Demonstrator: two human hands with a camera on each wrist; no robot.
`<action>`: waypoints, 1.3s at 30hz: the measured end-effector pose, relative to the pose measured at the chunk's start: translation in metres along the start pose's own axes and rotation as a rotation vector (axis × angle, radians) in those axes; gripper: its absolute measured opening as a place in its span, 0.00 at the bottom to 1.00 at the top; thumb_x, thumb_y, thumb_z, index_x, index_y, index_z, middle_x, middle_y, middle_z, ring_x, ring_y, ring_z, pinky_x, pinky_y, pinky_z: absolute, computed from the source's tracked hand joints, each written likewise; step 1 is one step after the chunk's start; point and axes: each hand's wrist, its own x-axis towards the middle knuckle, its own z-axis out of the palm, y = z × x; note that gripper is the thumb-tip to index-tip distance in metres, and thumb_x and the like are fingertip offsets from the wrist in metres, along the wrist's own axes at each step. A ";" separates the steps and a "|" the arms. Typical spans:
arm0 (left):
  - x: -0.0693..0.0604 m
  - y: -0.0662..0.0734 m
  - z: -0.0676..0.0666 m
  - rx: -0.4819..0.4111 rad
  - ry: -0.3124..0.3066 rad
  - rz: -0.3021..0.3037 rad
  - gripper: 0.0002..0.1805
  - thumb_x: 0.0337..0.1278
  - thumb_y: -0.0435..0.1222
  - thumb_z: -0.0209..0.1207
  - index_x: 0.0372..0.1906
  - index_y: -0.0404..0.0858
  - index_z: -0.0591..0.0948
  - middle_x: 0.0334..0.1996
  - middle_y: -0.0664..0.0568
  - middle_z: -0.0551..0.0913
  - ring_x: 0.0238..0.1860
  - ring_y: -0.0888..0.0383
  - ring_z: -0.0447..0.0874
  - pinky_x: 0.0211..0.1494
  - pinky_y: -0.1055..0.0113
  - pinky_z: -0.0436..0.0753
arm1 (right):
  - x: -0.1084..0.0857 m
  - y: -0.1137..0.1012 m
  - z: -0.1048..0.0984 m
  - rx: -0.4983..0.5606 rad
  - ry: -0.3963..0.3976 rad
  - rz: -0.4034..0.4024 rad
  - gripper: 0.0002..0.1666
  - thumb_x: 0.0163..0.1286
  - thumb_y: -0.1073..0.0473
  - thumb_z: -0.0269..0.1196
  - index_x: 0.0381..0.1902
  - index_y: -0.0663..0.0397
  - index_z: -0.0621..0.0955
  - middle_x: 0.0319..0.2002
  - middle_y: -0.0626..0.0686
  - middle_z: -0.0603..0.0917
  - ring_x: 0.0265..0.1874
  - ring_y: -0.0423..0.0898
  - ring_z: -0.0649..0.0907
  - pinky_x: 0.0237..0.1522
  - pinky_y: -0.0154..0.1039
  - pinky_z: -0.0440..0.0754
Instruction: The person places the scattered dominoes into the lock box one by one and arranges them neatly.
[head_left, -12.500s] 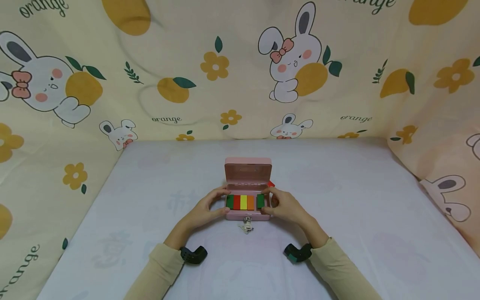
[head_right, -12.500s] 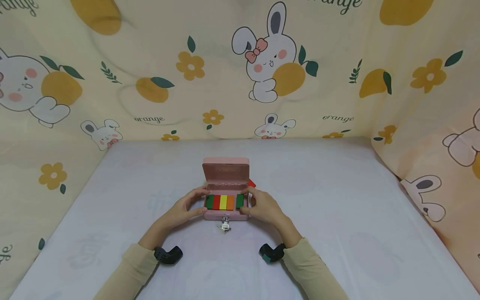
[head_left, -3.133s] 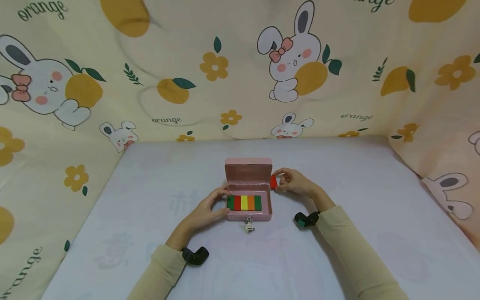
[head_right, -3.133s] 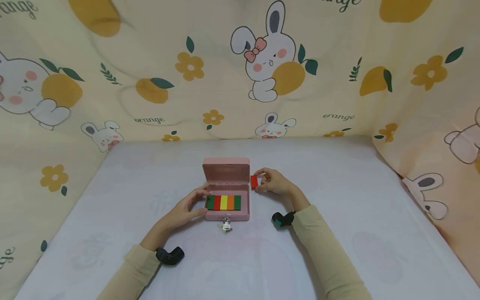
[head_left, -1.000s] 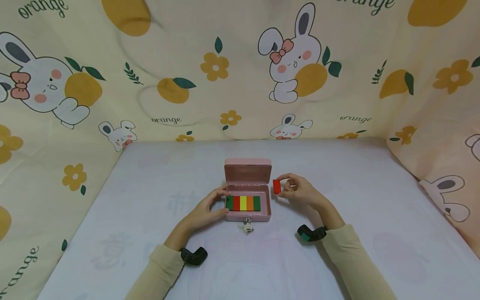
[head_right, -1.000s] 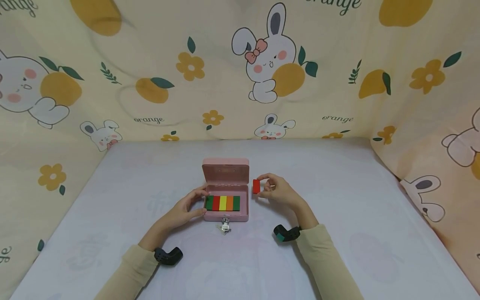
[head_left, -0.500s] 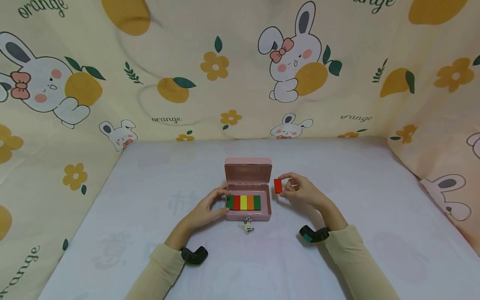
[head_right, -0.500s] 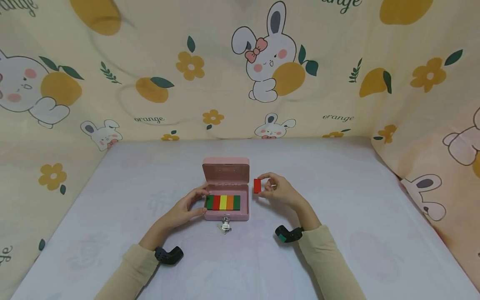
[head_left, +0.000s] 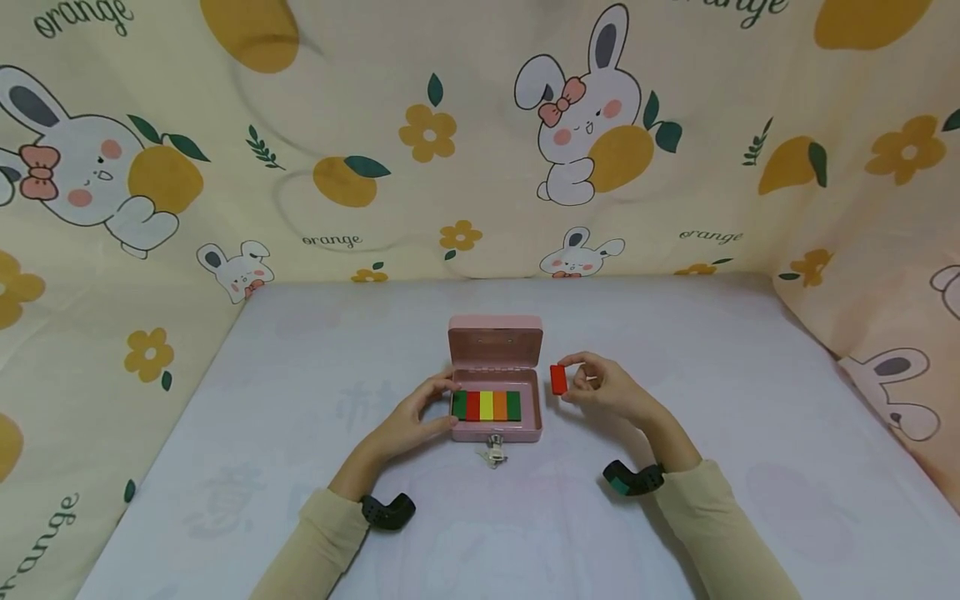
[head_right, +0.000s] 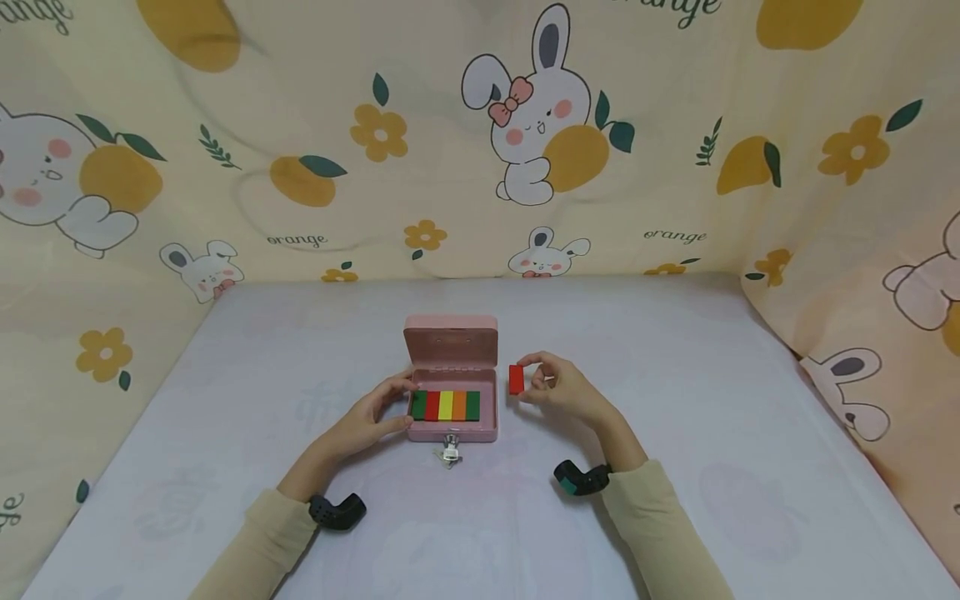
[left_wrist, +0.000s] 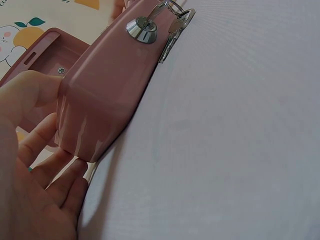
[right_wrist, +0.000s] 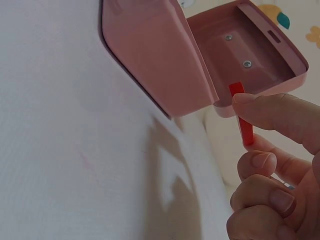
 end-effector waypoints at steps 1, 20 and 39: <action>0.000 0.000 0.000 -0.002 0.001 -0.007 0.24 0.59 0.36 0.62 0.60 0.43 0.71 0.77 0.49 0.54 0.78 0.43 0.51 0.79 0.42 0.54 | -0.001 0.001 0.000 0.001 -0.001 -0.019 0.27 0.59 0.65 0.67 0.55 0.64 0.73 0.24 0.44 0.70 0.26 0.38 0.71 0.26 0.31 0.68; -0.001 0.002 0.000 -0.002 0.009 0.000 0.24 0.59 0.35 0.62 0.60 0.42 0.71 0.77 0.48 0.55 0.77 0.43 0.54 0.79 0.42 0.54 | -0.007 -0.004 0.007 0.017 0.002 0.035 0.28 0.58 0.67 0.67 0.56 0.65 0.72 0.24 0.45 0.69 0.25 0.37 0.70 0.27 0.30 0.67; -0.001 0.003 0.001 -0.005 0.011 -0.022 0.24 0.59 0.36 0.63 0.60 0.43 0.71 0.78 0.49 0.54 0.78 0.44 0.52 0.79 0.42 0.54 | -0.008 -0.001 0.012 0.040 -0.010 0.034 0.29 0.59 0.66 0.67 0.57 0.66 0.71 0.25 0.47 0.69 0.24 0.37 0.70 0.26 0.29 0.67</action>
